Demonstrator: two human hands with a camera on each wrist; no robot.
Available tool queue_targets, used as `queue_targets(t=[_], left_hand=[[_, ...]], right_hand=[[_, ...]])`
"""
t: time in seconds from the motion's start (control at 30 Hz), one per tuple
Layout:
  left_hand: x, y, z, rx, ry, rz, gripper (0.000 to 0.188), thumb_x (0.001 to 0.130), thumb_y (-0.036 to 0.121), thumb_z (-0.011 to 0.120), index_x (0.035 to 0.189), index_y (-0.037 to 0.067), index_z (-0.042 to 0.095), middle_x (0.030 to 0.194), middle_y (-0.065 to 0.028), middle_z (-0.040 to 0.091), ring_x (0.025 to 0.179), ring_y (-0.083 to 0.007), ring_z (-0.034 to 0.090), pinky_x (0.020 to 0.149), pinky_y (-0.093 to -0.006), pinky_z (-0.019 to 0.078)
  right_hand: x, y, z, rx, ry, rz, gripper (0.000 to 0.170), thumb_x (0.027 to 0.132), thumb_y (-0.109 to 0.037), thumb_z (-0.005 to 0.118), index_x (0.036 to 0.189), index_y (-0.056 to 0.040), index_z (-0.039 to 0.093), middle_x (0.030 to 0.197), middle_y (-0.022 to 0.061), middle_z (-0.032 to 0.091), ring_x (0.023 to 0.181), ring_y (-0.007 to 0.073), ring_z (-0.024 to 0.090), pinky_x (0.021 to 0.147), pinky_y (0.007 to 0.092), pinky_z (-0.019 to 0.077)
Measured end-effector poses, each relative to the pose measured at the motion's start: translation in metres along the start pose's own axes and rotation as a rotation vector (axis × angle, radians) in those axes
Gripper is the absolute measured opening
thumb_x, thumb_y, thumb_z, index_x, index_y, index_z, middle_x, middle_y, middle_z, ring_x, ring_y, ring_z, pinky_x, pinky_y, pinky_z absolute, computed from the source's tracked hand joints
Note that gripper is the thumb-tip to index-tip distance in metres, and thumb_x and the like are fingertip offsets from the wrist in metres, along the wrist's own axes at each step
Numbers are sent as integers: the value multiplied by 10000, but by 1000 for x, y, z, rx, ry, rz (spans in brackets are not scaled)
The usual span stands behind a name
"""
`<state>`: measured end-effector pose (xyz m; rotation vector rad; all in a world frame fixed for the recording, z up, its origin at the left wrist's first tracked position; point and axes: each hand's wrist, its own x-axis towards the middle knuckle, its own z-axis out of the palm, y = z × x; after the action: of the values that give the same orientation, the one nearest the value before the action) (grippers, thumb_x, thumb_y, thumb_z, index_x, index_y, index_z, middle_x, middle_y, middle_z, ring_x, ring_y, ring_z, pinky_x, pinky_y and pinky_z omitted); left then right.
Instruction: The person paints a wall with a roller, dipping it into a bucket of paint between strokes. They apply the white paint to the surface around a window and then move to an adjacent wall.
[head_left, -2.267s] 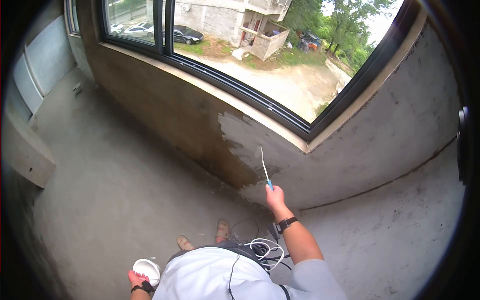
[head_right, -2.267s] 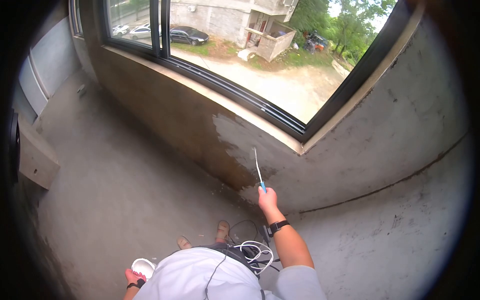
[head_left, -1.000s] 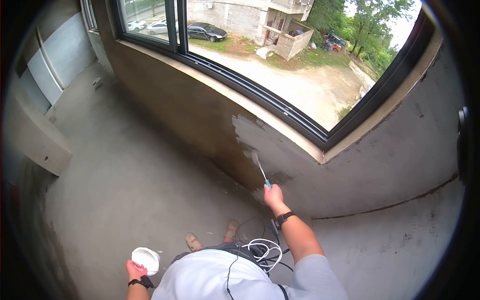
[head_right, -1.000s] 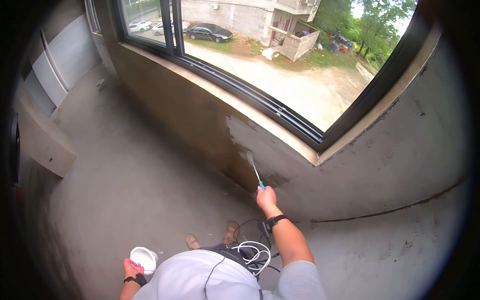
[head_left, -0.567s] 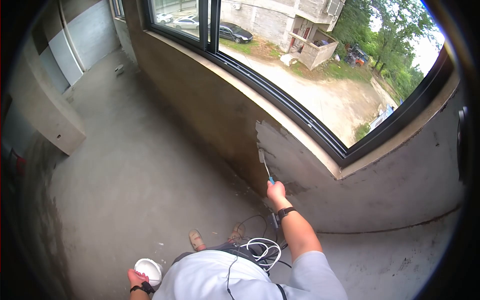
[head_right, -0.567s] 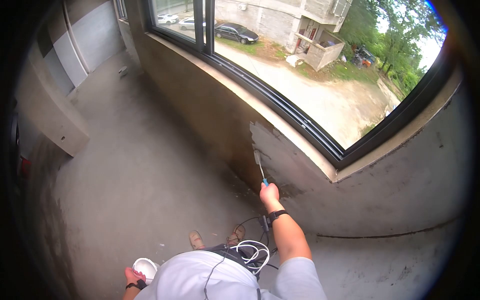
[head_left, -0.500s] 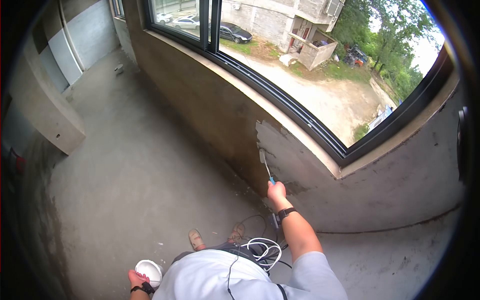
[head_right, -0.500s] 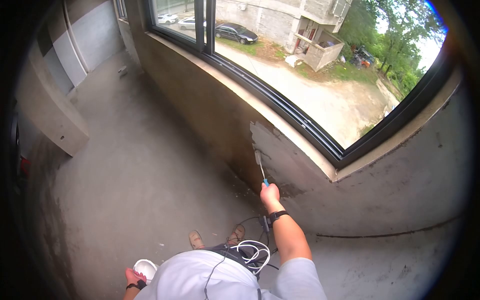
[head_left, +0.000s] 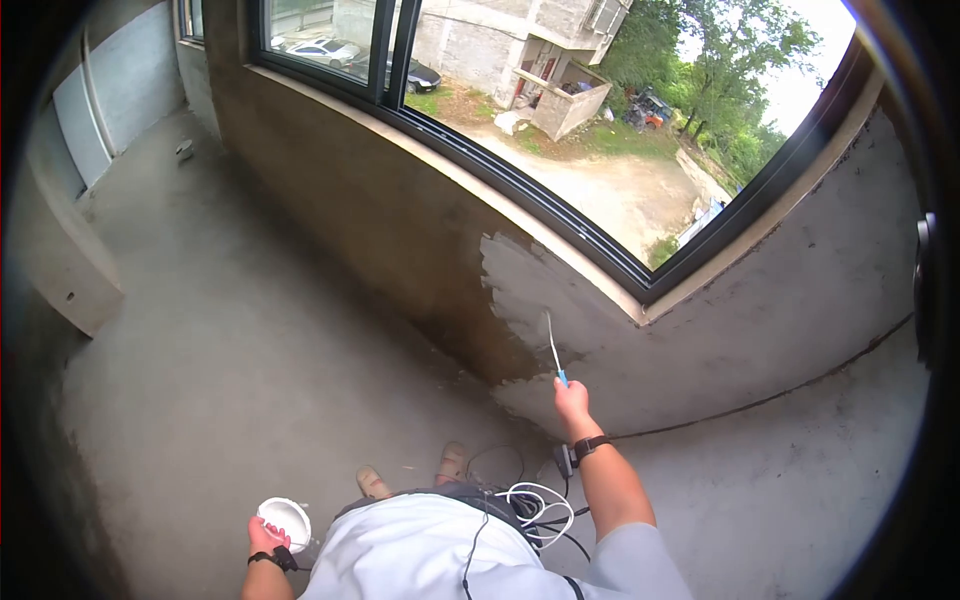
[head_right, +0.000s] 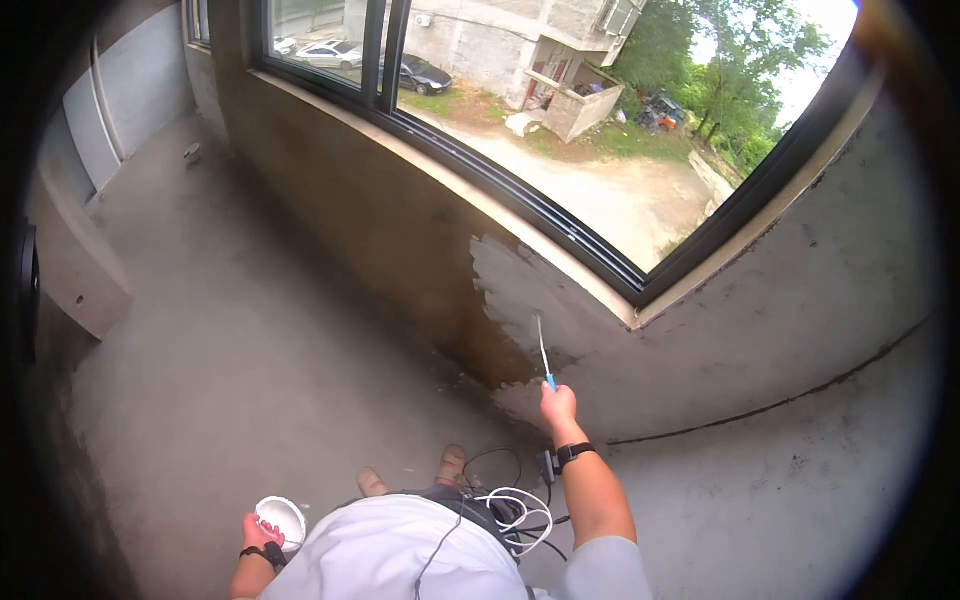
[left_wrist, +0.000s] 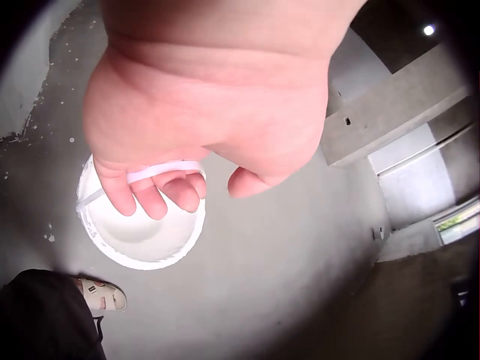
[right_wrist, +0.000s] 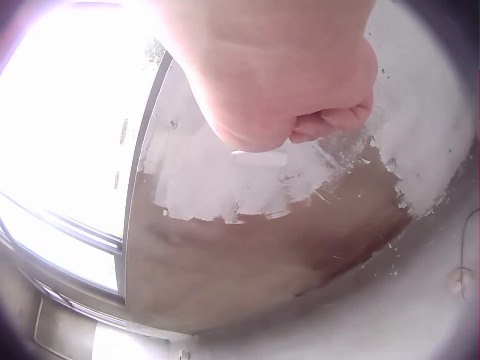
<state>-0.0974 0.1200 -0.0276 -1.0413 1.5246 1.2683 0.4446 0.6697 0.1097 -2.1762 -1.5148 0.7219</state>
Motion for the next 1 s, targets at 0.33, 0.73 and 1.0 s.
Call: queue_targets(t=[0.33, 0.73, 1.0], left_hand=[[-4, 61, 135, 392, -246, 234, 113, 799, 245, 519, 787, 141, 477, 661, -19, 442, 610, -181, 471, 583, -352, 413], [-97, 38, 264, 571, -504, 463, 385, 915, 454, 432, 849, 86, 524, 667, -31, 526, 586, -137, 519, 537, -296, 423], [-147, 0, 319, 562, -541, 420, 372, 928, 438, 432, 817, 93, 517, 609, -13, 490, 537, -116, 482, 479, -269, 363]], right_hand=[[-64, -38, -29, 154, -339, -26, 361, 914, -329, 648, 814, 18, 641, 658, 71, 610, 601, 166, 573, 583, 336, 454], [-187, -136, 45, 182, -1061, 25, 308, 1001, -289, 532, 841, -29, 568, 649, 44, 555, 492, 120, 478, 449, 276, 381], [-190, -140, 81, -56, -1245, -14, 362, 1009, -323, 518, 797, -33, 559, 651, 42, 540, 497, 125, 466, 456, 290, 370]])
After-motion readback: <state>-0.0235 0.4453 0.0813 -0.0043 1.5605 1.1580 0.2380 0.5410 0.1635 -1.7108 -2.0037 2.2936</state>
